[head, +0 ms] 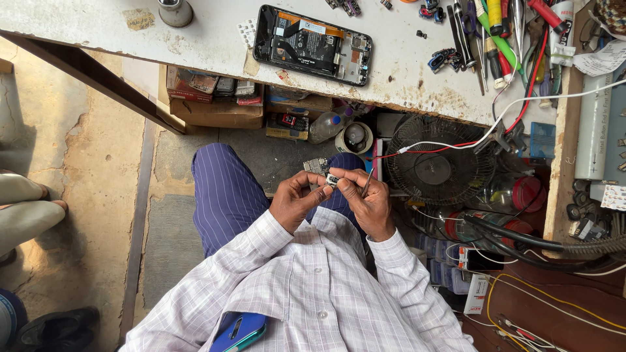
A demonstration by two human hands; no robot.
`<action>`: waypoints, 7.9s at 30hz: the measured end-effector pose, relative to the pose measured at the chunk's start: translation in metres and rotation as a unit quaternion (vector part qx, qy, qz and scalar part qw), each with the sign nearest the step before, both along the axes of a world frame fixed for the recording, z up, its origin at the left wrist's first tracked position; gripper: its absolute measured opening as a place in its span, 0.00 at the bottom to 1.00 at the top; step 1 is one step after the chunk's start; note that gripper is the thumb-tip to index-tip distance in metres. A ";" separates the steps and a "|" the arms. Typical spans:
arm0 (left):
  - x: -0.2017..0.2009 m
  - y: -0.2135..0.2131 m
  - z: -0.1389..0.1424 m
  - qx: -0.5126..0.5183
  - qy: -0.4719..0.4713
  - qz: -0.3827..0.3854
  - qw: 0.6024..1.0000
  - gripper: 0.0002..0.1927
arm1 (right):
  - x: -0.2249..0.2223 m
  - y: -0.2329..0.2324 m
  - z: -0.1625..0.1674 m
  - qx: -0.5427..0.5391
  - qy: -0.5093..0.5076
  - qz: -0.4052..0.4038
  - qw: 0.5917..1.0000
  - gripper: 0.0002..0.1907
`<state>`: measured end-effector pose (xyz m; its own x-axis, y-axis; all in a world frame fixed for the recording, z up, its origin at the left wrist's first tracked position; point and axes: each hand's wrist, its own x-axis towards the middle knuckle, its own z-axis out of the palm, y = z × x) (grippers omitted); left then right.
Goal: The person sits at a cluttered repair workbench repairing a smartphone. They use tweezers to work on a small internal component, handle the disassembled phone body and its parts, reassemble the phone, then power it on and hold it as the boot screen appears.
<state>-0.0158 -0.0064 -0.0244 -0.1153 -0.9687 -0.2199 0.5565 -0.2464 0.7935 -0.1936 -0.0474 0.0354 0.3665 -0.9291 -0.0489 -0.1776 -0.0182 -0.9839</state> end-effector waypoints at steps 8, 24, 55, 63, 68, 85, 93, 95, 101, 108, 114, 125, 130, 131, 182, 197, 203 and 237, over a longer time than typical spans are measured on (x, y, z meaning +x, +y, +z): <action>0.002 -0.001 0.002 0.007 -0.011 -0.007 1.000 0.10 | 0.002 -0.001 0.002 -0.005 0.002 0.008 1.000 0.15; 0.001 0.000 -0.003 -0.001 0.000 0.004 1.000 0.10 | -0.001 -0.001 -0.006 0.004 0.009 -0.005 1.000 0.15; 0.061 0.010 0.065 -0.005 -0.040 0.110 0.993 0.31 | 0.060 -0.244 0.145 -0.358 0.423 0.082 0.828 0.08; 0.059 0.007 0.049 0.009 -0.038 0.106 0.994 0.27 | 0.085 -0.268 0.147 -0.418 0.433 0.130 0.788 0.12; 0.059 0.007 0.046 0.021 -0.042 0.113 0.992 0.26 | 0.101 -0.273 0.150 -0.351 0.498 0.146 0.779 0.11; 0.059 0.011 0.046 0.016 -0.024 0.105 0.994 0.24 | 0.072 -0.307 0.147 -0.132 0.310 0.174 0.925 0.14; 0.055 0.007 0.047 -0.018 -0.009 0.108 0.994 0.25 | 0.056 -0.288 0.164 0.081 0.138 0.144 0.977 0.13; 0.054 0.005 0.050 -0.002 -0.005 0.094 0.996 0.25 | 0.054 -0.268 0.172 0.096 0.115 0.147 0.978 0.12; 0.043 -0.004 0.050 -0.045 -0.052 0.054 0.996 0.22 | 0.020 -0.146 0.155 0.078 0.074 0.199 0.974 0.12; 0.025 -0.006 0.028 -0.082 -0.006 -0.007 0.997 0.15 | 0.005 -0.037 0.068 0.049 0.020 0.112 0.992 0.12; 0.015 -0.003 0.017 -0.067 0.018 -0.030 0.997 0.13 | -0.006 -0.014 0.041 0.038 0.050 0.059 0.996 0.12; 0.012 -0.010 0.013 -0.016 0.040 -0.018 0.999 0.10 | -0.003 -0.023 0.039 0.032 0.081 0.068 0.994 0.13; 0.011 -0.010 0.011 0.000 0.066 -0.011 0.998 0.09 | -0.001 -0.024 0.036 0.050 0.085 0.060 0.993 0.14; 0.011 -0.010 0.011 0.012 0.081 -0.011 0.997 0.09 | -0.001 -0.024 0.036 0.042 0.079 0.066 0.994 0.14; 0.011 -0.010 0.012 0.021 0.164 -0.013 0.986 0.10 | 0.013 -0.006 0.044 -0.202 0.145 0.065 0.966 0.30; 0.009 -0.011 0.008 -0.013 0.165 -0.025 0.986 0.12 | 0.012 -0.004 0.037 -0.236 0.138 0.051 0.960 0.28; 0.016 -0.009 0.026 -0.027 0.059 0.010 0.998 0.28 | -0.004 -0.010 0.037 -0.112 0.017 0.005 0.994 0.15; 0.005 -0.002 0.010 -0.001 0.073 0.087 0.994 0.25 | 0.017 0.016 -0.010 0.211 -0.149 -0.108 0.960 0.26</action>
